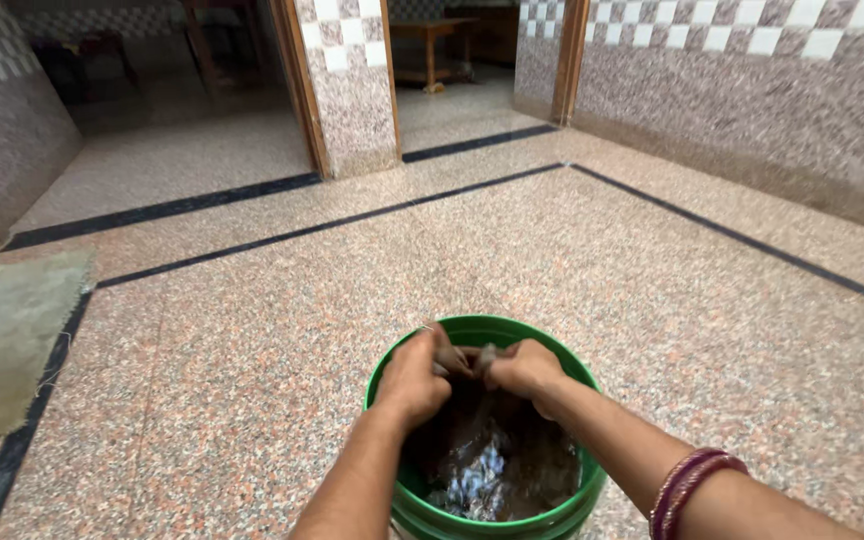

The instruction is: The person wets a cloth in a green bucket, wrings it out, and then uses it to wipe the tiled floor in a bedroom. The person moves the cloth across the floor surface in a repetitive wiping motion.

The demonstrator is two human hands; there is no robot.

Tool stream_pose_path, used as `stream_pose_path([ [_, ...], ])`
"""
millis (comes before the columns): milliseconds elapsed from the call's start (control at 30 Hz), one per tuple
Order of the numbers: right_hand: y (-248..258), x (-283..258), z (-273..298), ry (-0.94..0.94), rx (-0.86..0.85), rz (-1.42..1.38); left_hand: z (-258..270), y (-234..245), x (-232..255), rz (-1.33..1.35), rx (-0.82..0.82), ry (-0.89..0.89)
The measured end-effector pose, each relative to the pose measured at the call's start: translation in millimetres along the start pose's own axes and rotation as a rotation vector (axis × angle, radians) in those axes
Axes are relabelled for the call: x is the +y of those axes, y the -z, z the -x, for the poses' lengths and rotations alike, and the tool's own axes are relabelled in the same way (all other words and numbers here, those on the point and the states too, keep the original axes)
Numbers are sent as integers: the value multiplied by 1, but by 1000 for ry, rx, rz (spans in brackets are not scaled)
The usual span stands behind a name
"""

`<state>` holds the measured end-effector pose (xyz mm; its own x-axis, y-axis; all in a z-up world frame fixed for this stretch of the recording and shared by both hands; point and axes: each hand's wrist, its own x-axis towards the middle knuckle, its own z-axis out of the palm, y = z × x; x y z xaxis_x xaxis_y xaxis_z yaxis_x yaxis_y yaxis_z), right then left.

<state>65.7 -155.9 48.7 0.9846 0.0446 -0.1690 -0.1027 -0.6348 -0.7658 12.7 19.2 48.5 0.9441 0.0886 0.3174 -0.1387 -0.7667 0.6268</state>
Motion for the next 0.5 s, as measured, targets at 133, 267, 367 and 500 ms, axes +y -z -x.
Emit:
stream_pose_path([
  [133,50,-65,23,-126,26,-467,-24,35,24,223,25,296],
  [267,100,-130,44,1,20,-897,-26,72,58,517,-229,232],
  [367,136,-188,69,-59,15,-1108,-24,108,88,567,-386,261],
  [500,174,-233,97,-61,-84,-1262,-20,116,116,395,-435,294],
])
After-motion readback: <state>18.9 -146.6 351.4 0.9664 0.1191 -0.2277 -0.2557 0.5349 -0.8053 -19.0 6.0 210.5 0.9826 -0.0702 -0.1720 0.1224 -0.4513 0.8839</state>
